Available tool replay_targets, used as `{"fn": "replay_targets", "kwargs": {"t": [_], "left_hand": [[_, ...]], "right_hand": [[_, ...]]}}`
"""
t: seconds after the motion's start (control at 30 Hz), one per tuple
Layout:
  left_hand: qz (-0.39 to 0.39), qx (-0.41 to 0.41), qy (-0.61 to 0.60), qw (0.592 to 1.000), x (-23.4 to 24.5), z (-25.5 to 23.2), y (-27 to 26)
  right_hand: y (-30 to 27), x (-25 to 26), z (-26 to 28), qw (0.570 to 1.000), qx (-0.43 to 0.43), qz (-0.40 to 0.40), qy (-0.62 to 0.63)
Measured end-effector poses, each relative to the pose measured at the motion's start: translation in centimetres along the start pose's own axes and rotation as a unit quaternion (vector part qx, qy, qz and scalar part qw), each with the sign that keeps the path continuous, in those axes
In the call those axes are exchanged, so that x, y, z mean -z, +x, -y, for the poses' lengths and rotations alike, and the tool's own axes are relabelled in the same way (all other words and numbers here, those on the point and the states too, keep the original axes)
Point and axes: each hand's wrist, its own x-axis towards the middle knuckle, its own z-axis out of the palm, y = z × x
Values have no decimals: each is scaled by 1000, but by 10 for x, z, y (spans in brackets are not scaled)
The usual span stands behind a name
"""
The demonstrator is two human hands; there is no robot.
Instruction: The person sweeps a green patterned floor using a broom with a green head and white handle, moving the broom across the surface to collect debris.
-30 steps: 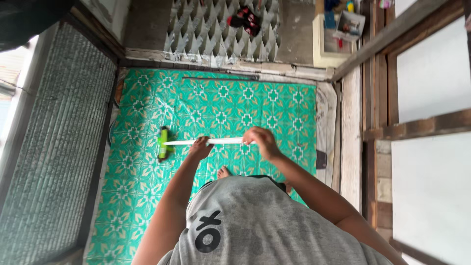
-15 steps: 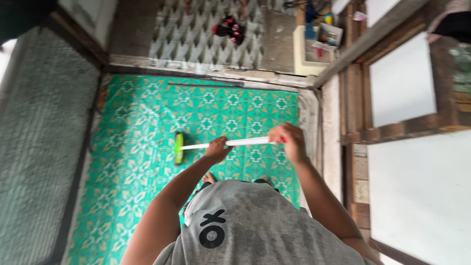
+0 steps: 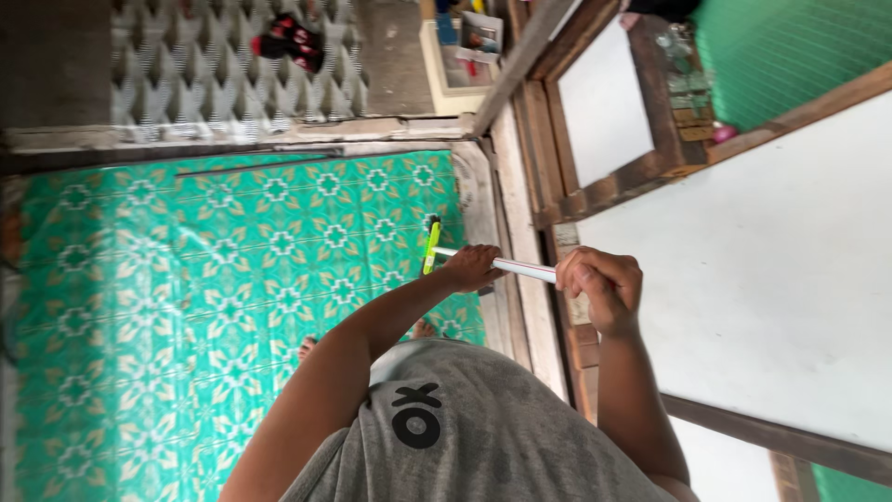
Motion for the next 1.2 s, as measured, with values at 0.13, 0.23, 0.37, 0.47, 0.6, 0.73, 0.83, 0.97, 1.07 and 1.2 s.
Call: {"fn": "replay_targets", "kwargs": {"t": [0.13,0.23,0.37,0.47,0.6,0.73,0.83,0.97,1.07,1.2], "left_hand": [[-1,13,-13,1000,-24,-18,14],[14,24,-2,1000,-39,-6,15],[28,80,20,996,-51,24,-8],[31,127,22,991,-45,46,-36],[16,137,30,990,-29,71,-62],[-26,132,29,991,-19,89,-89],[-46,139,50,988,-2,110,-118],[-16,262,13,965,29,146,-194],[-8,347,44,937,55,178,-259],[-10,449,84,890,87,212,-341]], "right_hand": [[-17,38,-29,994,-7,-55,97],[-26,62,-40,994,-33,-85,68],[-27,56,-78,980,-69,-140,123],[-29,36,-98,974,-86,-151,147],[-21,5,-109,974,-86,-129,164],[-10,-12,-122,974,-78,-110,180],[-11,-28,-152,973,-91,-104,187],[-20,-99,-204,959,-164,-80,218],[-16,-169,-221,969,-193,31,148],[-3,-262,-209,940,-243,158,180]]}}
